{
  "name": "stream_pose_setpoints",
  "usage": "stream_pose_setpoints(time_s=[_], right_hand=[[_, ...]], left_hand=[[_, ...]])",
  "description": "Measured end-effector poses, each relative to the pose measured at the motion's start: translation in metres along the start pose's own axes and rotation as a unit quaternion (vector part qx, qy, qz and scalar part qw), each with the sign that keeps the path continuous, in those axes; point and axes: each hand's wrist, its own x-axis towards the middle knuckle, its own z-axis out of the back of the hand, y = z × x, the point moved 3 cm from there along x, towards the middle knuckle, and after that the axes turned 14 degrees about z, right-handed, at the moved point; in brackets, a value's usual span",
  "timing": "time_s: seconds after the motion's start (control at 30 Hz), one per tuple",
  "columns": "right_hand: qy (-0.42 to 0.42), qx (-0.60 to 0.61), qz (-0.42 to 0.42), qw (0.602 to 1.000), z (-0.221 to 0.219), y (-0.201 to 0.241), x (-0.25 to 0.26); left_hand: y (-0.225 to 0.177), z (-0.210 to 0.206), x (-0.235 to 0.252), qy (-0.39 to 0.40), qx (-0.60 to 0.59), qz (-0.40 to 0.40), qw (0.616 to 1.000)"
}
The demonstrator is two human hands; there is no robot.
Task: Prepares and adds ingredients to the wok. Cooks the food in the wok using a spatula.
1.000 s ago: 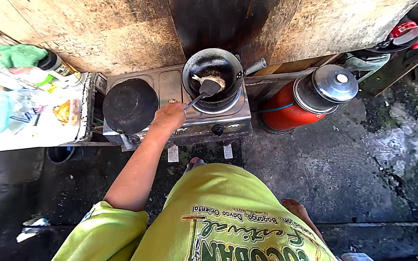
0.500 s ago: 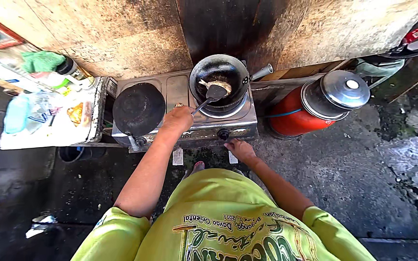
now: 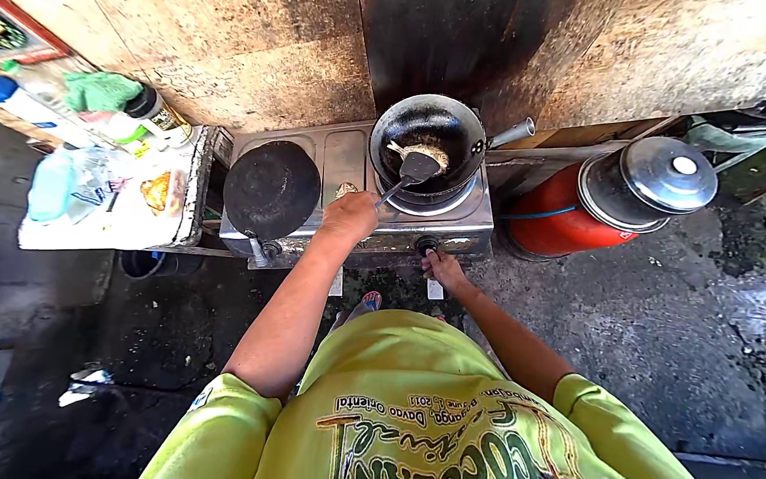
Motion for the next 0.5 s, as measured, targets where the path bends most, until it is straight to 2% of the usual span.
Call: stream_pose_setpoints(time_s=[0.1,0.2,0.3,0.37,0.43,0.5], right_hand=[[-0.041,0.215,-0.021,0.975,-0.01,-0.005,-0.008],[0.001,0.236,-0.034,0.971,-0.014,-0.016,-0.016],[0.068,0.107,-0.028,0.992,-0.008,-0.053,-0.029],[0.119,-0.077,-0.016,0.99,0.003,-0.097,-0.042],[0.182,-0.246,-0.048,0.951,0.02,-0.135,-0.069],[0.219,-0.325,-0.117,0.912,0.036,-0.172,-0.109]], left_hand=[[0.0,0.0,0.0,0.002,0.001,-0.002,1.0],[0.001,-0.001,0.001,-0.001,-0.001,-0.007,1.0],[0.0,-0.001,0.001,-0.006,0.003,-0.008,1.0],[-0.001,-0.002,-0.001,-0.01,-0.002,-0.004,1.0],[-0.002,-0.004,-0.002,-0.011,-0.011,-0.004,1.0],[-0.003,-0.007,-0.004,-0.013,-0.024,-0.004,1.0]])
